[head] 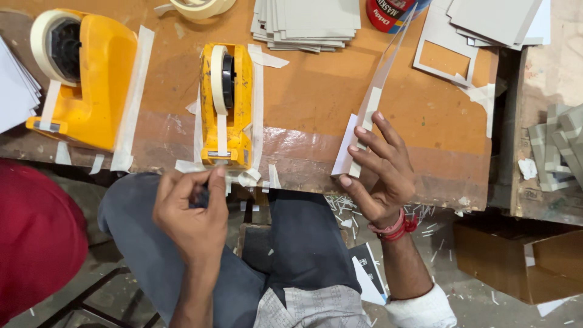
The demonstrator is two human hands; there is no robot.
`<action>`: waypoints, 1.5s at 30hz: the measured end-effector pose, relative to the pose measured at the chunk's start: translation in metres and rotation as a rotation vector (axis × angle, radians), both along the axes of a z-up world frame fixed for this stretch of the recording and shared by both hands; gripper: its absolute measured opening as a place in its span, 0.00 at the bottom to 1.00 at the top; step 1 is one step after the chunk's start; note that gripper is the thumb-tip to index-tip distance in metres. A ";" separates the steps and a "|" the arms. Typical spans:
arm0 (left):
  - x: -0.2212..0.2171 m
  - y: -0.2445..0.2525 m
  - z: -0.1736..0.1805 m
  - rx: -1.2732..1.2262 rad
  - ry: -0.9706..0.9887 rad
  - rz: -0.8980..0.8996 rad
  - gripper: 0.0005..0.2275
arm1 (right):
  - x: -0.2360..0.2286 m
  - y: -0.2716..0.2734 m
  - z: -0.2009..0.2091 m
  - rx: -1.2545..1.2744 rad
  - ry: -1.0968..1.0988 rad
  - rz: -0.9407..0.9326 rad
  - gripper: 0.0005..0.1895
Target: The person assembles small cardboard frames by applying adhesive tape to edges and attaching white inserts. They repeatedly pick up frames, apply tape, and press components together at a cluttered workbench.
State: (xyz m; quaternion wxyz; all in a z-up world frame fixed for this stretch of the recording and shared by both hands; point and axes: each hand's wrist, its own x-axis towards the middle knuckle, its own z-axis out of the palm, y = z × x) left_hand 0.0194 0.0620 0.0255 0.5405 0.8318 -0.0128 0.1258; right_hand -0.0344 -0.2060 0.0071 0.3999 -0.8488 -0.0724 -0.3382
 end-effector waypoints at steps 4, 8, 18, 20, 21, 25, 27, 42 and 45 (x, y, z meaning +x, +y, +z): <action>0.001 0.002 0.000 0.000 -0.086 0.087 0.06 | 0.000 -0.002 -0.002 -0.005 0.018 -0.006 0.18; 0.036 -0.003 0.011 -0.264 0.071 -0.062 0.26 | 0.000 -0.001 0.002 -0.001 -0.006 0.007 0.19; -0.001 -0.004 -0.015 0.122 -0.145 0.087 0.31 | -0.002 -0.001 0.004 0.024 -0.021 -0.011 0.19; -0.013 -0.007 -0.012 0.100 -0.146 0.109 0.29 | -0.004 -0.001 0.004 0.031 -0.005 -0.023 0.19; -0.019 -0.011 -0.010 -0.040 -0.114 0.059 0.28 | -0.011 -0.002 0.003 0.010 0.000 -0.036 0.19; -0.030 -0.056 0.004 -0.460 -0.008 -0.180 0.27 | 0.000 -0.005 0.004 -0.022 -0.033 -0.022 0.19; -0.037 -0.077 0.010 -0.518 0.058 -0.304 0.27 | -0.005 -0.003 0.003 -0.004 -0.015 -0.017 0.19; -0.040 -0.123 0.024 -0.618 0.235 -0.447 0.24 | -0.010 -0.007 0.007 0.028 0.006 0.014 0.19; -0.039 -0.122 0.025 -0.632 0.255 -0.453 0.24 | -0.008 -0.006 0.007 0.030 0.000 0.012 0.19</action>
